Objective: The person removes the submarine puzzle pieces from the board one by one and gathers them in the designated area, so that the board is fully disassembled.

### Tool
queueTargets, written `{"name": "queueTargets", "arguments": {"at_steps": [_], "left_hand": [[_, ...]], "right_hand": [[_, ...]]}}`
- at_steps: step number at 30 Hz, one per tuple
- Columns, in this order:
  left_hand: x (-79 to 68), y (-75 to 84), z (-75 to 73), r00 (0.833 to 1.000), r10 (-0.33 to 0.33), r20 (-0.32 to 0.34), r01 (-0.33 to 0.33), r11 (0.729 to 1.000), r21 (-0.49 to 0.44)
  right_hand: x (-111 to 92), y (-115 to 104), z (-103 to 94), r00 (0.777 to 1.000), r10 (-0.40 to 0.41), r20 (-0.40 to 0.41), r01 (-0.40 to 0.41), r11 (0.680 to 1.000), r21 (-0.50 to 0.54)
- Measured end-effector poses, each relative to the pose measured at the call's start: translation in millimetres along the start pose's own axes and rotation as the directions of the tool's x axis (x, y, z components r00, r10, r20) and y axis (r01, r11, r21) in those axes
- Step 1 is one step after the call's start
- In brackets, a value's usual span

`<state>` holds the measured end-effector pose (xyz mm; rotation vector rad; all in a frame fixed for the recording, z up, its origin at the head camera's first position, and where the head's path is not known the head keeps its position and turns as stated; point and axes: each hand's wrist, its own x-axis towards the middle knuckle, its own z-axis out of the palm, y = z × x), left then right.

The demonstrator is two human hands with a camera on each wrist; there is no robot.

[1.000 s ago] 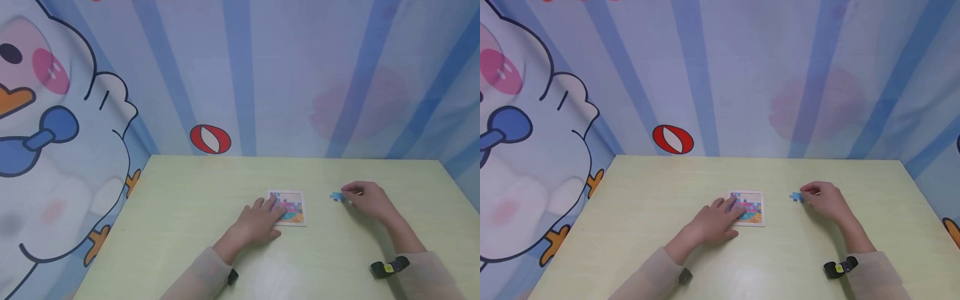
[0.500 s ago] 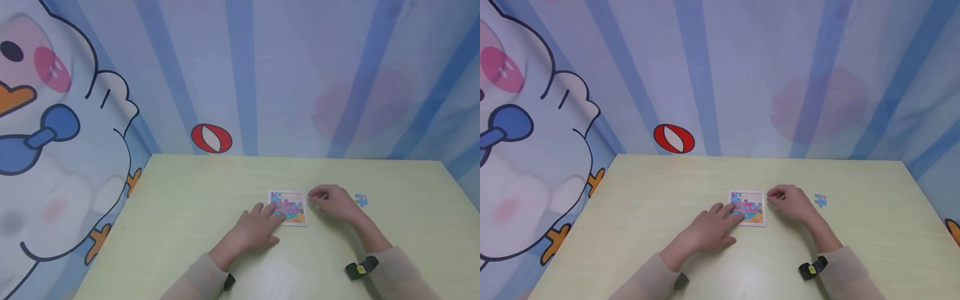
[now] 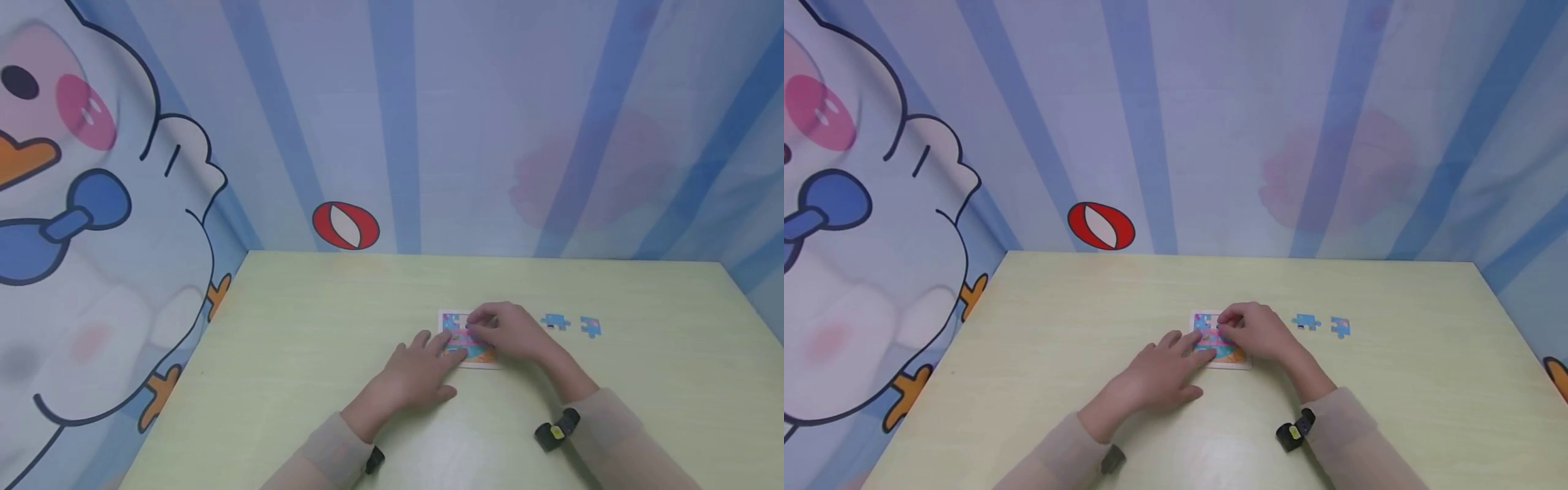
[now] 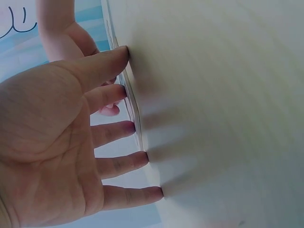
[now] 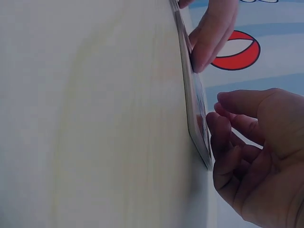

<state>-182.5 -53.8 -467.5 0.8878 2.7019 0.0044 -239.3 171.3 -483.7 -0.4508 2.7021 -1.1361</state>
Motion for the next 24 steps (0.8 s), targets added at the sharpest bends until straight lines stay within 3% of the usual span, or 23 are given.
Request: {"name": "queueTargets", "arguments": {"at_steps": [24], "left_hand": [[-3.0,1.8,-3.7,1.000,0.004,0.000,-0.004,1.000,0.019]], "right_hand": [[21,-9,12.7,1.000,0.013,0.025,-0.011,0.996,-0.090]]}}
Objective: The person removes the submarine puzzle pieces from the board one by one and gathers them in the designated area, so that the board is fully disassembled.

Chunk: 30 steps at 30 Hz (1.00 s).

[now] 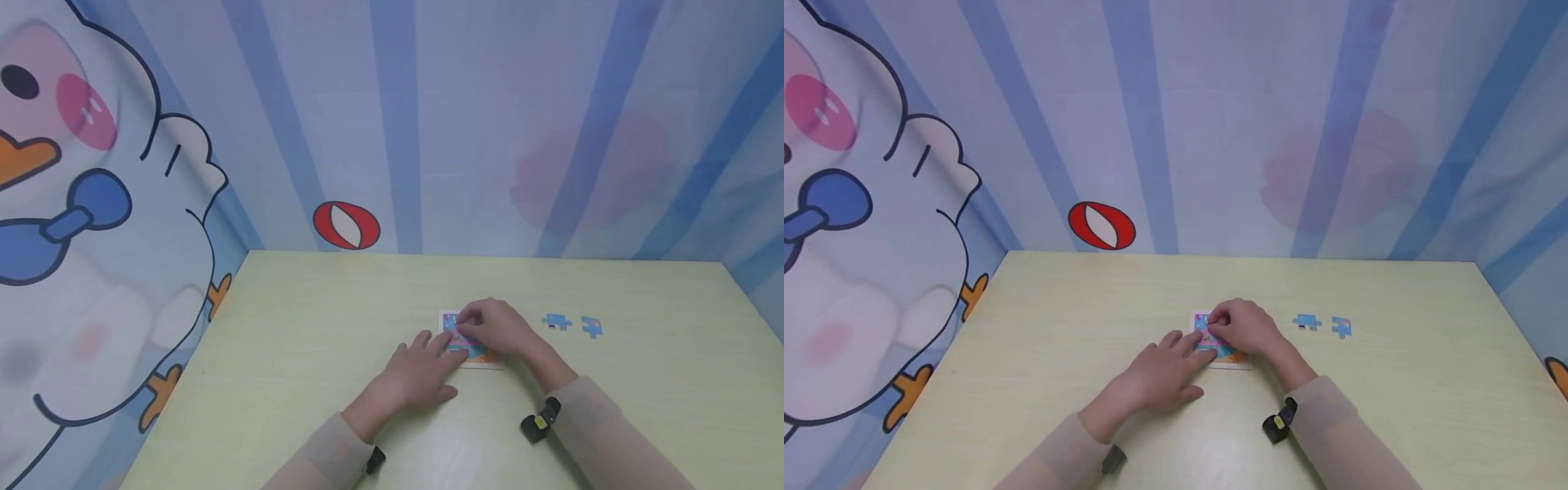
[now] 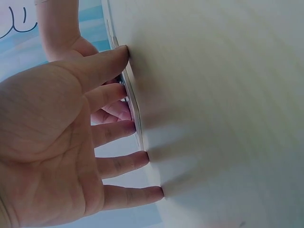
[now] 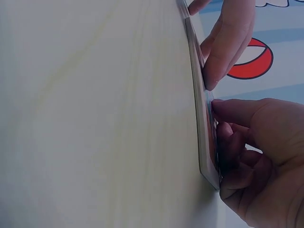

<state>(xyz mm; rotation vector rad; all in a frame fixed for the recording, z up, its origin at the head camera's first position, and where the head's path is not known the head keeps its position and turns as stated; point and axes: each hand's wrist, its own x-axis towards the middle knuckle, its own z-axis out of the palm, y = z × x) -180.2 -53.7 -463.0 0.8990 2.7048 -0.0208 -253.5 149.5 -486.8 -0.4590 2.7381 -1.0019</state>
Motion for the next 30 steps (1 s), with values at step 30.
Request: {"name": "queueTargets", "arguments": {"at_steps": [30], "left_hand": [[2.3,-1.1,5.3,1.000,-0.011,0.001,0.011,1.000,0.013]], "right_hand": [[-4,5,-7.4,1.000,0.013,-0.013,-0.013,1.000,-0.017]]}}
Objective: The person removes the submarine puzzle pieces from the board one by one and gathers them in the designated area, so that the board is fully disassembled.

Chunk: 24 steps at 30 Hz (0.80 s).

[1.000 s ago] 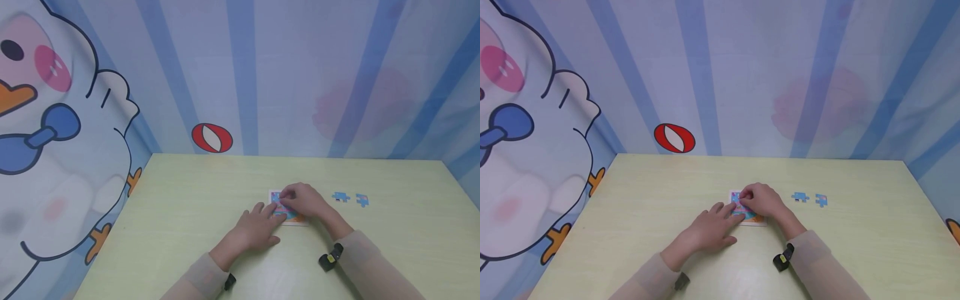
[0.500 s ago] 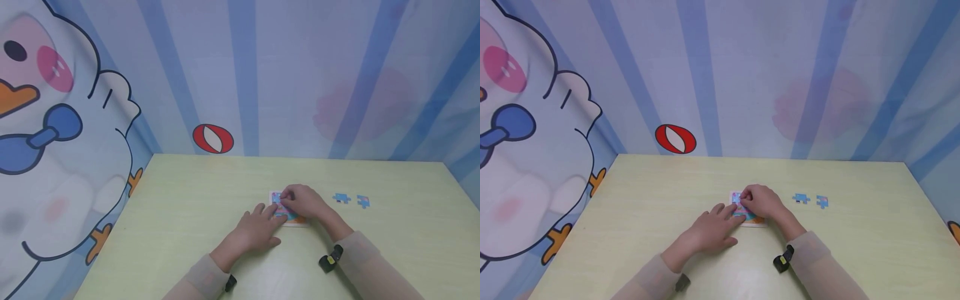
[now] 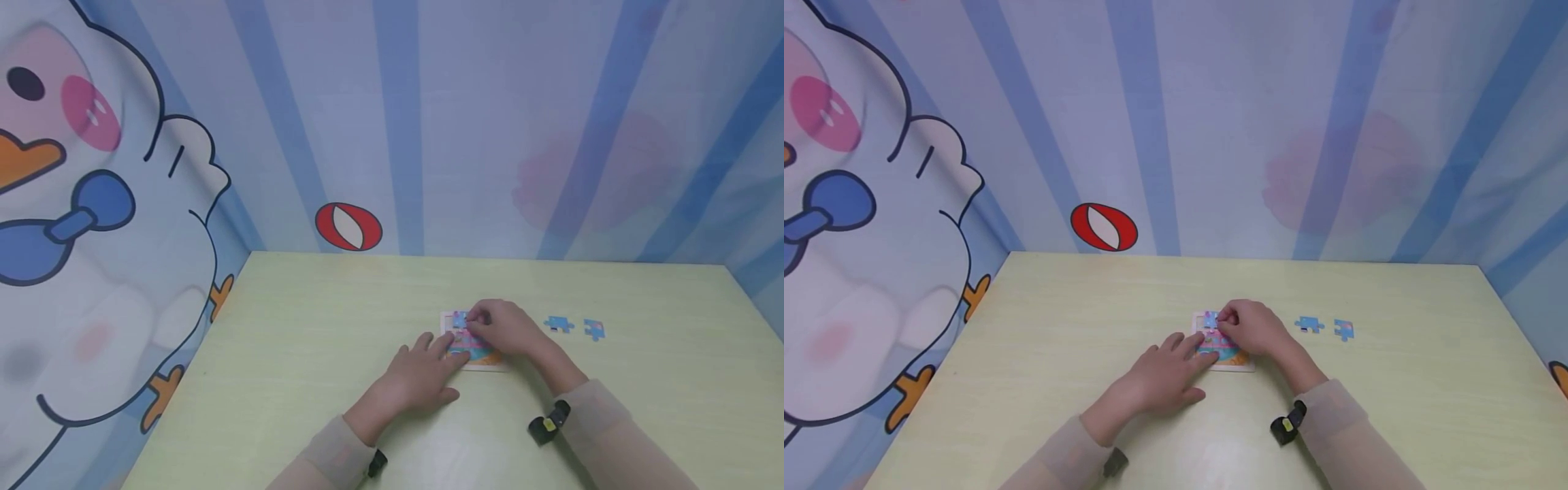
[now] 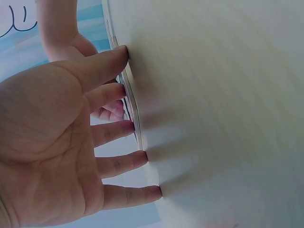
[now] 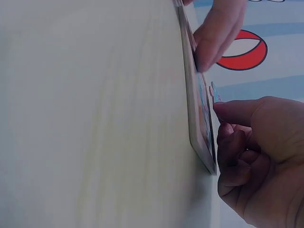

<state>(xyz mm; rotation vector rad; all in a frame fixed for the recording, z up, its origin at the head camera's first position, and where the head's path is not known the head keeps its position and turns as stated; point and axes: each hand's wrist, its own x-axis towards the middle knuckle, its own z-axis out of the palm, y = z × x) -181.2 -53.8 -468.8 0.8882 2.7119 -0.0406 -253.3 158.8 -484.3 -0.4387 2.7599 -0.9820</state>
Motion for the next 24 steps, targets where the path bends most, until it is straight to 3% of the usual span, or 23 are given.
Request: {"name": "queueTargets", "arguments": {"at_steps": [10,24], "left_hand": [[-0.2,1.4,-1.5,1.000,-0.007,0.002,0.007,1.000,-0.024],[-1.4,2.2,-3.0,1.000,-0.006,-0.002,0.006,1.000,-0.013]], "right_hand": [[-18,27,-24.1,0.999,0.053,-0.014,-0.052,0.998,0.018],[-38,66,-52.9,1.000,0.027,-0.006,-0.027,0.999,-0.034]]}}
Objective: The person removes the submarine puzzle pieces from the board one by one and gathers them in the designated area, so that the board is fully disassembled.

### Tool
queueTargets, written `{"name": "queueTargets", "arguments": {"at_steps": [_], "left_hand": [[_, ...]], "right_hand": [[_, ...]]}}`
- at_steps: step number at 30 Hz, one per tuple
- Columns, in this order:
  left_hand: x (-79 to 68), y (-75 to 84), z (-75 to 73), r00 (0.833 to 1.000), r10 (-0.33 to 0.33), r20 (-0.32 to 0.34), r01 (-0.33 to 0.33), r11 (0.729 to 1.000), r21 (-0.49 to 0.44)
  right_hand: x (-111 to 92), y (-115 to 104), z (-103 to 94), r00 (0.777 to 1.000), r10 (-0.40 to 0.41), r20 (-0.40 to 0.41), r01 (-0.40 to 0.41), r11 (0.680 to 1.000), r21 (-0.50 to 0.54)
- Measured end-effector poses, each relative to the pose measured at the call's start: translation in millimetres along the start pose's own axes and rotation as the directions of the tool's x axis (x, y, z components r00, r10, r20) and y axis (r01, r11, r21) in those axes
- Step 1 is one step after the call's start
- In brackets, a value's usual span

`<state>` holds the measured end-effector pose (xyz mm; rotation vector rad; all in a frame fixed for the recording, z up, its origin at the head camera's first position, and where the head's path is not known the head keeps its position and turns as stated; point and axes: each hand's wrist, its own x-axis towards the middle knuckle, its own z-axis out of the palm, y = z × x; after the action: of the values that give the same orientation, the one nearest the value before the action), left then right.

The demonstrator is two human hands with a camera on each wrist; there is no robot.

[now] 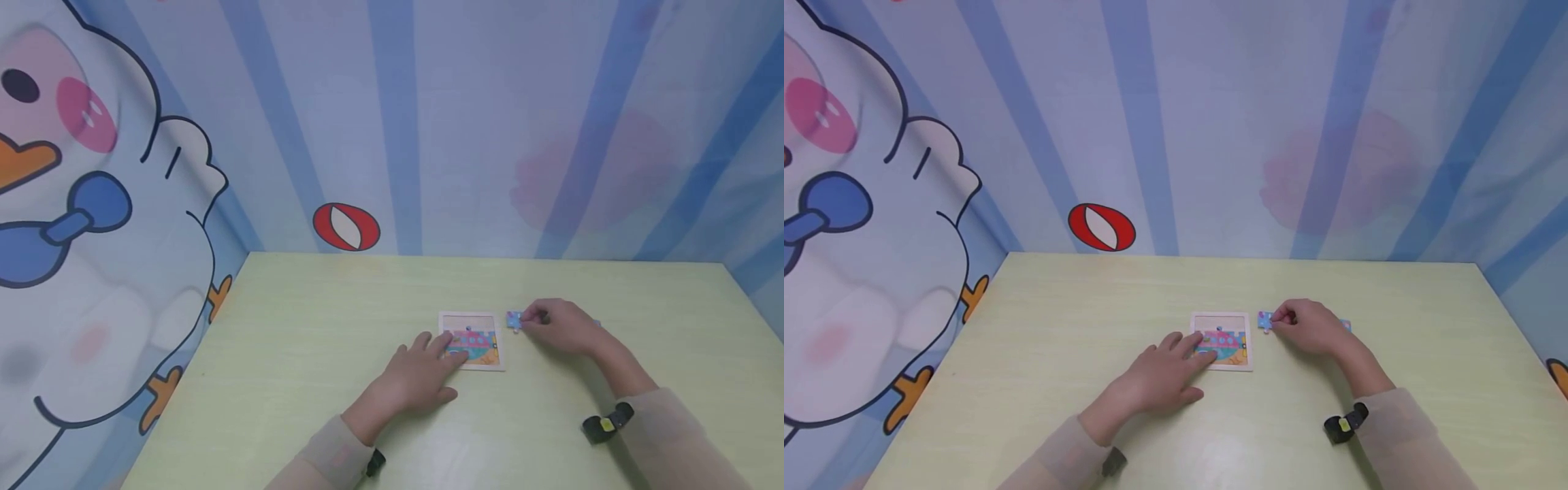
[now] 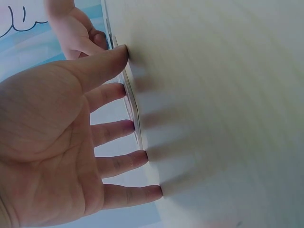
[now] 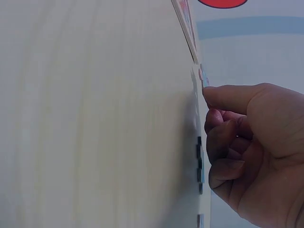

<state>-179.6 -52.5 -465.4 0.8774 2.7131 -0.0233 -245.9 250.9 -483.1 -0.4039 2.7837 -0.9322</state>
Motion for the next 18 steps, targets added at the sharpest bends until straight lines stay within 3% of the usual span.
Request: {"name": "queueTargets", "arguments": {"at_steps": [18], "left_hand": [[1.1,-1.2,3.0,1.000,0.002,0.003,-0.002,1.000,0.013]], "right_hand": [[-4.0,3.9,-7.8,1.000,0.003,0.025,-0.001,0.998,-0.067]]}}
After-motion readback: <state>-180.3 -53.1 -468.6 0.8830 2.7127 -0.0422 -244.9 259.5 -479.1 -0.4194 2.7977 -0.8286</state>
